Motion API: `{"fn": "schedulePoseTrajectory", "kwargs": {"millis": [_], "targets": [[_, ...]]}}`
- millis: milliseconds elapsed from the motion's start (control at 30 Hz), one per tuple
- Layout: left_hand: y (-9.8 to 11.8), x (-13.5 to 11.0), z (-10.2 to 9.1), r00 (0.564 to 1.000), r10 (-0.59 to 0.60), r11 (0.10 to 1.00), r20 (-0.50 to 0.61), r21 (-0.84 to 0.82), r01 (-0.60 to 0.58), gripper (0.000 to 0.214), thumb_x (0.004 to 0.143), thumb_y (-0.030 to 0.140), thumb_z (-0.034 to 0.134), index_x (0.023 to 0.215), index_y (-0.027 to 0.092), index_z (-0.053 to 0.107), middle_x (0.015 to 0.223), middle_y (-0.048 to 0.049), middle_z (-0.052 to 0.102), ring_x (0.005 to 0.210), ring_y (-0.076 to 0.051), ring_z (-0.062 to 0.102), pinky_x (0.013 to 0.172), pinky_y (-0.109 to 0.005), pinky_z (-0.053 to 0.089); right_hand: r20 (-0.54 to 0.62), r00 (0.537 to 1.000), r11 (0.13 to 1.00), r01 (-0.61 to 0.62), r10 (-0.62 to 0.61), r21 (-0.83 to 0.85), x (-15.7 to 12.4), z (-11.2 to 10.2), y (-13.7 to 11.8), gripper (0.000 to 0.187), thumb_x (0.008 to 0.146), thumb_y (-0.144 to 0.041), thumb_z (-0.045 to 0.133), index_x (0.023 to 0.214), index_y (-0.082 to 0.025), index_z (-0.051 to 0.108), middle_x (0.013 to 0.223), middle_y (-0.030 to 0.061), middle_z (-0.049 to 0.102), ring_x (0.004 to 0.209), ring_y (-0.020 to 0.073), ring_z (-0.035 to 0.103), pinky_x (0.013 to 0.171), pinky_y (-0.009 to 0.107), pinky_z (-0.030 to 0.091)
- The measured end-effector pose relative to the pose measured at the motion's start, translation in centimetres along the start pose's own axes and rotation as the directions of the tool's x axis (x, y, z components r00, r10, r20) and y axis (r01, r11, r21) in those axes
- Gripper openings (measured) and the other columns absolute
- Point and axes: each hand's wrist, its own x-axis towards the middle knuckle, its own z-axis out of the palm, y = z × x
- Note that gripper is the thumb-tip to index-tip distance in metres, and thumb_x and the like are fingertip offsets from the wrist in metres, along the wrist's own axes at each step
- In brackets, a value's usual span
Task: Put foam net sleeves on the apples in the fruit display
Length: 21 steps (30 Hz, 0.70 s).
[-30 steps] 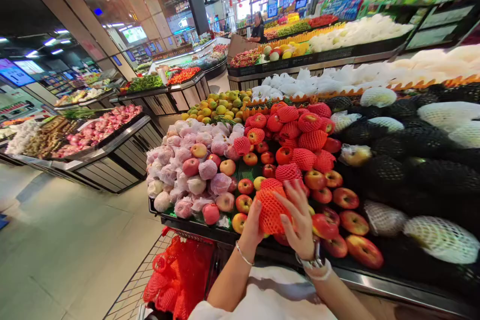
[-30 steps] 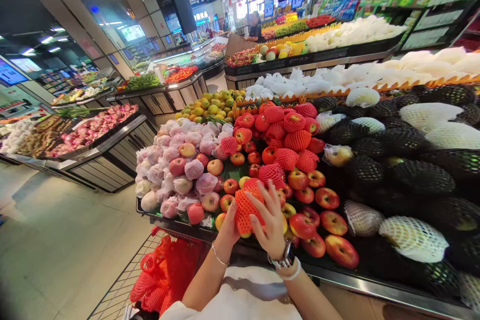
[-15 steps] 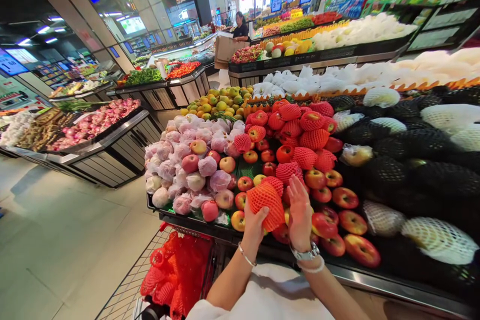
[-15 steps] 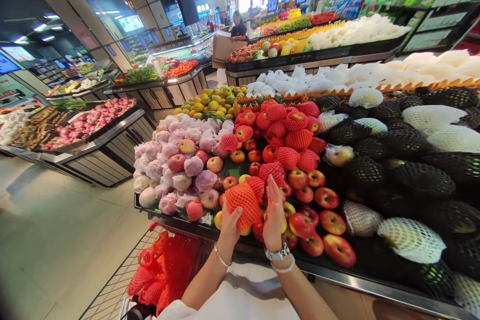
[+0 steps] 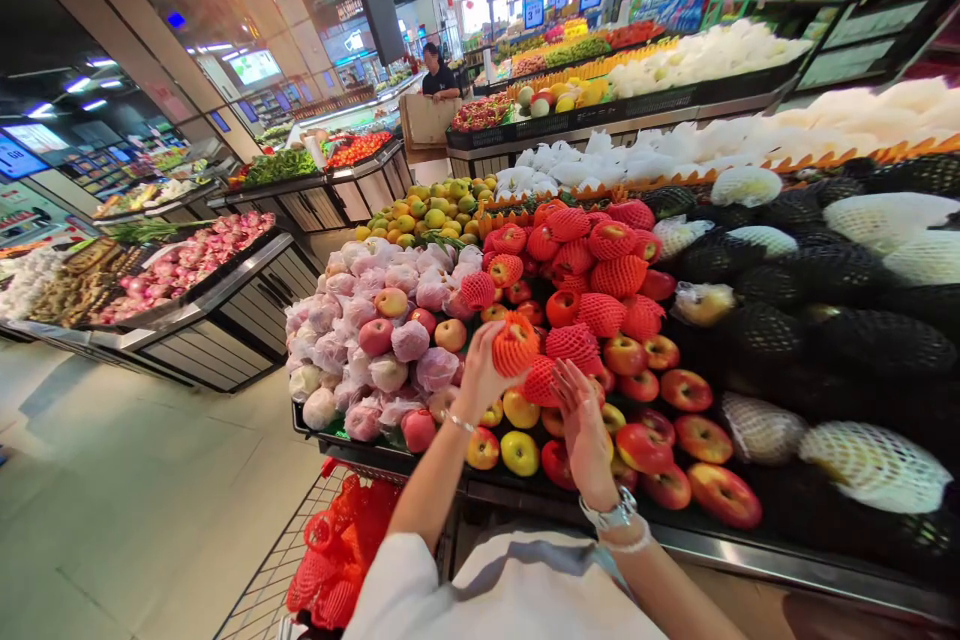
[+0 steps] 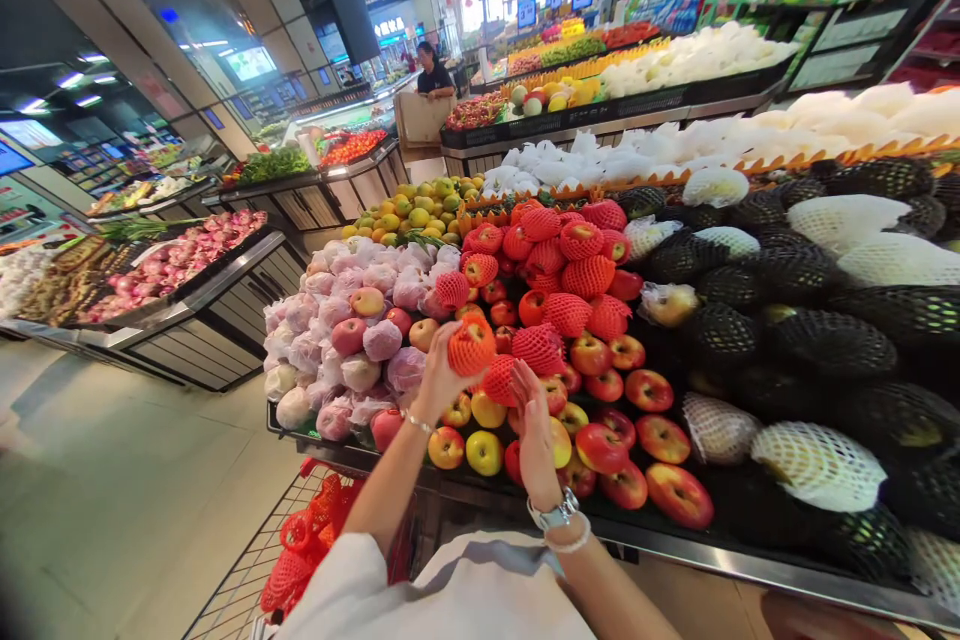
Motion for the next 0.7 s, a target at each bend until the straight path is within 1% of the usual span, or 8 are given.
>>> {"fn": "schedulePoseTrajectory", "kwargs": {"millis": [33, 67, 100, 200, 300, 367, 500, 700], "targets": [[-1.3, 2.0, -0.5, 0.993, 0.062, 0.985, 0.098, 0.153, -0.076, 0.078, 0.070, 0.029, 0.078, 0.137, 0.022, 0.038, 0.134, -0.0142, 0.053, 0.126, -0.031, 0.052, 0.109, -0.052, 0.042, -0.002, 1.000, 1.000, -0.015, 0.015, 0.022, 0.3, -0.6, -0.5, 0.042, 0.101, -0.044, 0.035, 0.136, -0.028, 0.051, 0.143, 0.0081, 0.053, 0.132, 0.0220, 0.052, 0.113, 0.047, 0.041], [-2.5, 3.8, -0.8, 0.966, 0.088, 0.941, 0.241, 0.299, -0.160, 0.078, 0.072, 0.027, 0.076, 0.139, 0.019, 0.036, 0.136, -0.0164, 0.051, 0.126, -0.032, 0.051, 0.109, -0.051, 0.042, -0.007, 1.000, 0.999, -0.023, 0.023, 0.022, 0.5, -1.1, -1.0, 0.038, 0.099, -0.043, 0.040, 0.131, -0.028, 0.055, 0.140, 0.0084, 0.055, 0.129, 0.0222, 0.054, 0.112, 0.046, 0.041], [-3.6, 5.3, -0.9, 0.921, 0.099, 0.883, 0.377, 0.393, -0.256, 0.079, 0.073, 0.027, 0.075, 0.140, 0.016, 0.035, 0.135, -0.0184, 0.050, 0.124, -0.032, 0.051, 0.107, -0.050, 0.043, -0.006, 1.000, 1.000, -0.016, 0.016, -0.007, 0.6, -1.6, -1.4, 0.035, 0.098, -0.042, 0.046, 0.127, -0.027, 0.059, 0.136, 0.0085, 0.058, 0.126, 0.0226, 0.055, 0.112, 0.046, 0.041], [-5.7, 7.6, 0.0, 0.804, 0.123, 0.809, 0.581, 0.411, -0.421, 0.074, 0.072, 0.022, 0.074, 0.138, 0.013, 0.041, 0.131, -0.0176, 0.054, 0.116, -0.031, 0.054, 0.101, -0.045, 0.045, 0.003, 1.000, 0.993, 0.022, -0.022, -0.119, 0.4, -3.0, -1.7, 0.027, 0.095, -0.039, 0.053, 0.114, -0.027, 0.067, 0.123, 0.0074, 0.065, 0.120, 0.0228, 0.057, 0.108, 0.043, 0.042], [-6.5, 7.7, 1.5, 0.709, 0.148, 0.778, 0.690, 0.361, -0.514, 0.064, 0.073, 0.019, 0.070, 0.133, 0.013, 0.049, 0.124, -0.0167, 0.059, 0.109, -0.029, 0.056, 0.096, -0.041, 0.045, 0.022, 1.000, 0.985, 0.015, -0.011, -0.174, 0.2, -4.1, -1.1, 0.025, 0.094, -0.040, 0.054, 0.107, -0.026, 0.070, 0.115, 0.0064, 0.069, 0.114, 0.0230, 0.060, 0.103, 0.041, 0.045], [-6.7, 7.4, 2.0, 0.669, 0.152, 0.764, 0.728, 0.342, -0.547, 0.063, 0.074, 0.018, 0.069, 0.134, 0.012, 0.050, 0.124, -0.0181, 0.059, 0.109, -0.030, 0.055, 0.095, -0.040, 0.044, 0.027, 0.999, 0.981, -0.022, 0.028, -0.194, 0.0, -4.6, -0.6, 0.026, 0.093, -0.042, 0.055, 0.104, -0.025, 0.071, 0.112, 0.0065, 0.070, 0.110, 0.0232, 0.061, 0.100, 0.040, 0.046], [-6.8, 6.8, 1.7, 0.654, 0.145, 0.766, 0.742, 0.334, -0.549, 0.073, 0.075, 0.021, 0.070, 0.142, 0.015, 0.043, 0.130, -0.0193, 0.056, 0.116, -0.032, 0.052, 0.099, -0.043, 0.041, 0.020, 0.995, 0.969, -0.094, 0.101, -0.228, -0.2, -4.8, -0.5, 0.030, 0.091, -0.046, 0.054, 0.097, -0.022, 0.072, 0.104, 0.0075, 0.073, 0.102, 0.0238, 0.065, 0.095, 0.040, 0.048], [-6.3, 6.0, 1.3, 0.727, 0.122, 0.814, 0.676, 0.350, -0.463, 0.097, 0.067, 0.025, 0.080, 0.151, 0.021, 0.030, 0.146, -0.0176, 0.046, 0.135, -0.036, 0.039, 0.115, -0.054, 0.022, 0.050, 0.990, 0.952, -0.109, 0.128, -0.286, -0.5, -4.5, -1.3, 0.031, 0.089, -0.047, 0.056, 0.090, -0.020, 0.071, 0.096, 0.0082, 0.074, 0.094, 0.0251, 0.066, 0.088, 0.040, 0.049]]}}
